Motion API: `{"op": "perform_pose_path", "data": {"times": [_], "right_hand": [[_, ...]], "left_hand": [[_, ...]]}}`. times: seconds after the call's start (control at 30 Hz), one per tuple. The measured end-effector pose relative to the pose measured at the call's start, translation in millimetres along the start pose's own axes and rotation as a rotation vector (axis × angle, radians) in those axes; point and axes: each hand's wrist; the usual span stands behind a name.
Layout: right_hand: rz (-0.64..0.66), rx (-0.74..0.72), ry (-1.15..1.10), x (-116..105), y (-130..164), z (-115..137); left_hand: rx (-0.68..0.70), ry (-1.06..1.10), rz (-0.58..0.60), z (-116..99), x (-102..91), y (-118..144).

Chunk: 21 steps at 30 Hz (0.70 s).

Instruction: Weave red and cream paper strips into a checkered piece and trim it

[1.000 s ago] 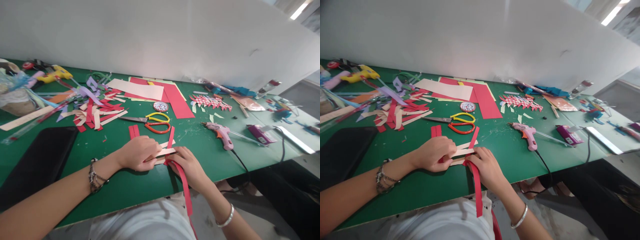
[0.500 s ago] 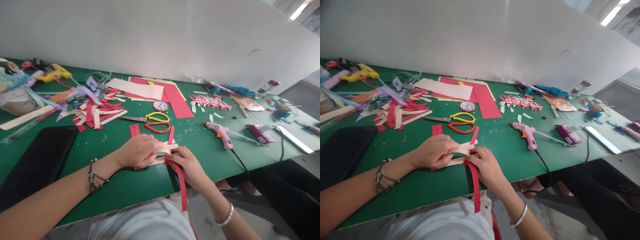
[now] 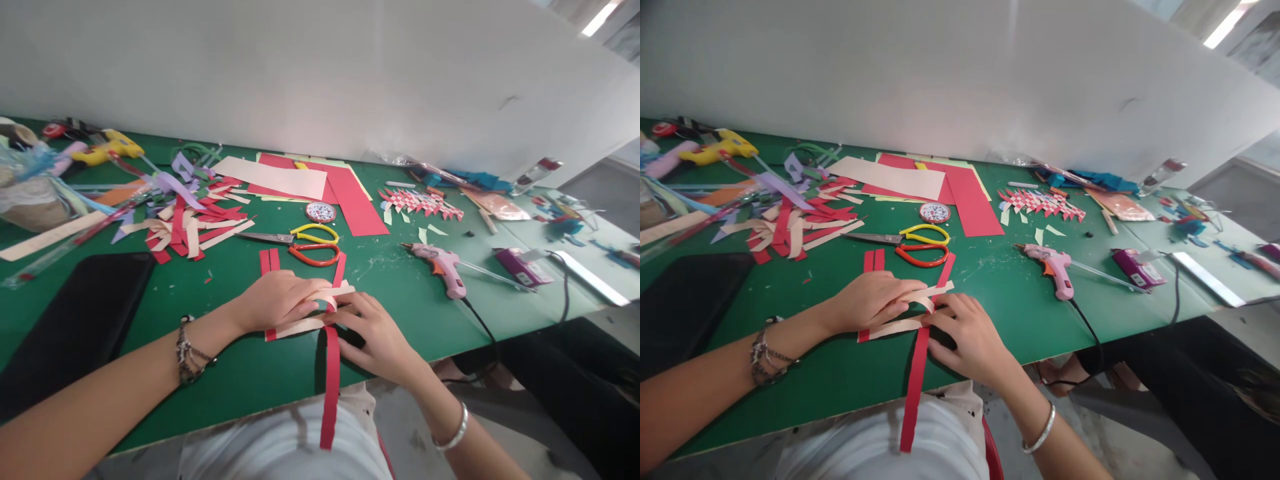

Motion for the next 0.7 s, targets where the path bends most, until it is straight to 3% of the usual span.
{"op": "perform_pose_path", "data": {"times": [0.2,0.5,0.7], "right_hand": [[-0.008,0.028,0.023,1,-2,4],[-0.035,0.172,0.049,2,-7,14],[-0.049,0.209,0.038,3,-8,17]], "left_hand": [[0.016,0.004,-0.036,-3,-0.3,0],[-0.023,-0.025,0.039,-4,-3.1,-1],[-0.012,0.096,0.024,-3,-2.2,-1]]}}
Point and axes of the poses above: each hand's wrist, its own y-axis away from the middle knuckle, its own x-axis out of the palm, z = x × y, and after that the axes turned 5 degrees about -x, right-handed
